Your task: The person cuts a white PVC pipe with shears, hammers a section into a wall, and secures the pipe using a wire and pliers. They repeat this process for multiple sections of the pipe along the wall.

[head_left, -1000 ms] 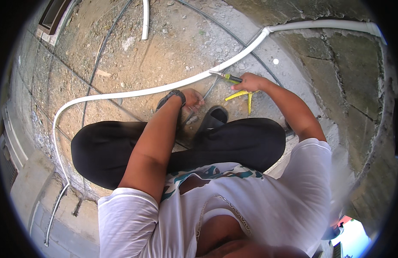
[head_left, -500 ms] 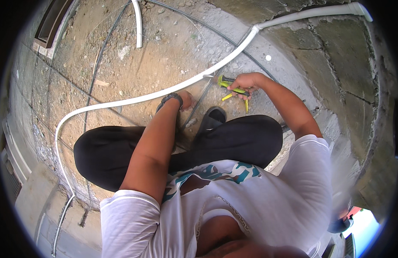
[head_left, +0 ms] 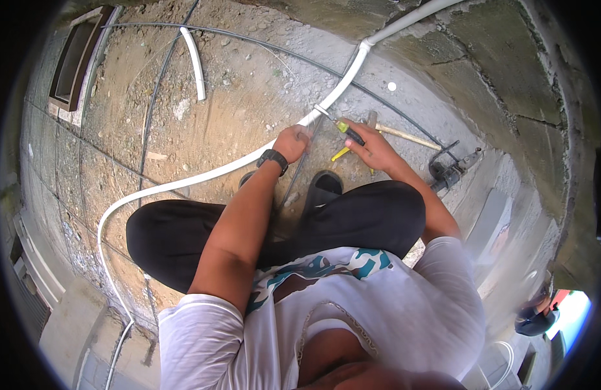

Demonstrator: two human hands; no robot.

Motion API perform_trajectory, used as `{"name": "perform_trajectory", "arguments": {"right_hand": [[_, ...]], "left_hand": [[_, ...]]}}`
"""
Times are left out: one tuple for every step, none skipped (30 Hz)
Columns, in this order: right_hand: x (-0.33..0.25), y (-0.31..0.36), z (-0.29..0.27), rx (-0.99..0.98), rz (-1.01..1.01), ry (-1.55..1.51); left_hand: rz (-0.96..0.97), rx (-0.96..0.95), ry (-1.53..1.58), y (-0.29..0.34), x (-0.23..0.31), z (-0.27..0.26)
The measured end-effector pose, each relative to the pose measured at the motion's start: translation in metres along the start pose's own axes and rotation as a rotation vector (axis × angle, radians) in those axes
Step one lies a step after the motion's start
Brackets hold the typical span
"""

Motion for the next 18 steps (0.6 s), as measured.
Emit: {"name": "perform_trajectory", "arguments": {"right_hand": [[0.006,0.015,0.000,0.072,0.033,-0.060],[0.013,0.033,0.001,0.146,0.068,-0.119],[0.020,0.051,0.006,0.214,0.099,-0.180],[0.035,0.066,0.018,0.222,0.195,-0.154],[0.055,0.079,0.030,0.235,0.290,-0.127],[0.069,0.091,0.043,0.241,0.380,-0.102],[0.075,0.103,0.059,0.231,0.468,-0.031],[0.085,0.121,0.069,0.237,0.584,0.044],[0.089,0.139,0.079,0.233,0.699,0.113],[0.094,0.152,0.086,0.216,0.769,0.138],[0.099,0.157,0.090,0.195,0.790,0.144],[0.102,0.160,0.091,0.175,0.790,0.133],[0.104,0.160,0.090,0.160,0.756,0.102],[0.105,0.154,0.088,0.146,0.692,0.063],[0.108,0.152,0.082,0.140,0.631,0.017],[0.112,0.148,0.077,0.160,0.576,0.009],[0.109,0.137,0.067,0.196,0.487,0.003],[0.106,0.129,0.057,0.258,0.413,0.017]], "left_hand": [[0.064,0.177,-0.017,-0.005,0.018,-0.009],[0.129,0.350,-0.030,-0.008,0.031,-0.017],[0.170,0.392,-0.090,-0.016,0.031,-0.017],[0.210,0.436,-0.151,-0.030,0.023,-0.017],[0.258,0.479,-0.211,-0.047,0.016,-0.016],[0.195,0.415,-0.177,-0.069,-0.001,-0.013],[0.128,0.359,-0.146,-0.089,-0.020,-0.015],[0.093,0.290,-0.213,-0.100,-0.018,-0.005],[0.060,0.219,-0.287,-0.108,-0.016,0.002],[0.035,0.151,-0.361,-0.117,-0.013,0.009],[0.070,0.055,-0.569,-0.128,-0.007,0.010],[0.107,-0.041,-0.777,-0.136,-0.008,0.011],[0.183,-0.041,-0.889,-0.135,-0.010,0.005],[0.113,0.054,-0.841,-0.137,-0.025,-0.016],[0.028,0.071,-0.917,-0.136,-0.024,-0.030],[-0.062,0.083,-0.990,-0.133,-0.023,-0.045],[-0.211,0.170,-1.067,-0.130,-0.034,-0.079],[-0.335,0.349,-0.892,-0.118,-0.041,-0.108]]}}
Point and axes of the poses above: each hand's wrist, its own y-axis away from the middle knuckle, its own z-axis out of the palm, x = y × z, the point moved 6 cm from there along -y, towards the middle knuckle, and after that the axes turned 9 degrees about z, right-handed, at the moved point
